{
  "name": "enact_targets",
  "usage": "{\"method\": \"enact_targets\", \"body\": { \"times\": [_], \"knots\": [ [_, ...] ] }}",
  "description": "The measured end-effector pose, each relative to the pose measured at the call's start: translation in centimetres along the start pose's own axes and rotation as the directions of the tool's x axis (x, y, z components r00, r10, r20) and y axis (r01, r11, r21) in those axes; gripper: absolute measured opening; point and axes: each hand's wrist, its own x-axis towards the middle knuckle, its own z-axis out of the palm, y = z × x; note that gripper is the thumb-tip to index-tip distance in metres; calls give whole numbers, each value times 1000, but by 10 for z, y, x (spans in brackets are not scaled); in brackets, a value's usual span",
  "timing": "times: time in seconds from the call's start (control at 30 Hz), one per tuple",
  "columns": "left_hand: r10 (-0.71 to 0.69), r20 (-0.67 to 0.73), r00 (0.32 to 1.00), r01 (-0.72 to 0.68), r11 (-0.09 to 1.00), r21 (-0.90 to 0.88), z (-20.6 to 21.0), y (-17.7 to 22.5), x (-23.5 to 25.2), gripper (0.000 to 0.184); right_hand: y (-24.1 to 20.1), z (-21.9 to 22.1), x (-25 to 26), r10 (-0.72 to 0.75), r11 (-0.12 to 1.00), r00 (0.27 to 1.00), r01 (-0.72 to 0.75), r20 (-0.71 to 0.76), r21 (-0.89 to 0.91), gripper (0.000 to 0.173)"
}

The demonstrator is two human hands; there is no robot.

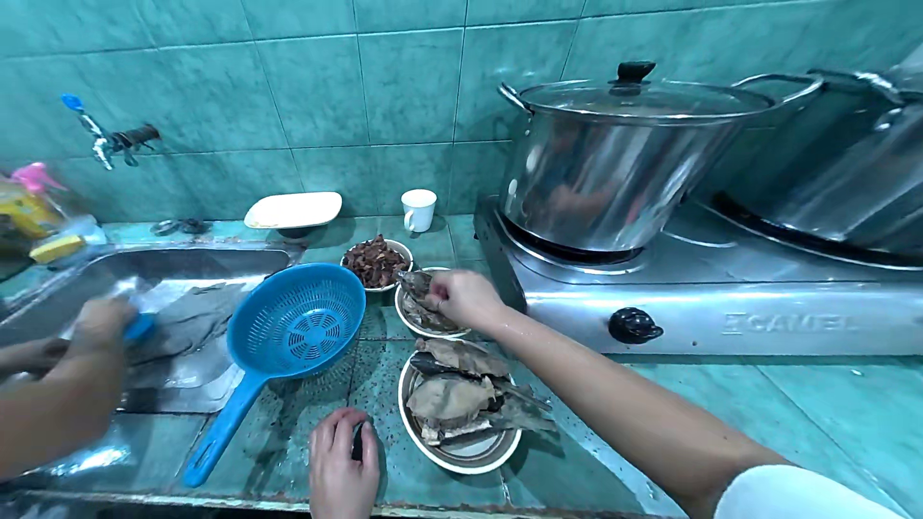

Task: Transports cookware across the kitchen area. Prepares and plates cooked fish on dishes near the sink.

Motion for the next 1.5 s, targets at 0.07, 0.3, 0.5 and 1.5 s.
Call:
{"method": "enact_targets", "body": {
  "times": [0.07,0.3,0.5,1.5],
  "knots": [
    [7,-8,1000,-7,1000,18,1,-1,0,23,-12,9,1,21,989,978,10,206,-147,28],
    [4,-9,1000,-4,1000,15,2,-3,-1,24,-25,13,12,113,941,935,7,336,-337,27],
    [5,-46,999,-5,1000,14,5,-4,-1,25,7,-6,15,20,998,976,-8,216,-60,23],
    [60,29,998,-61,998,19,0,-4,2,28,-10,12,-157,-220,972,968,206,124,115,22]
  ]
}}
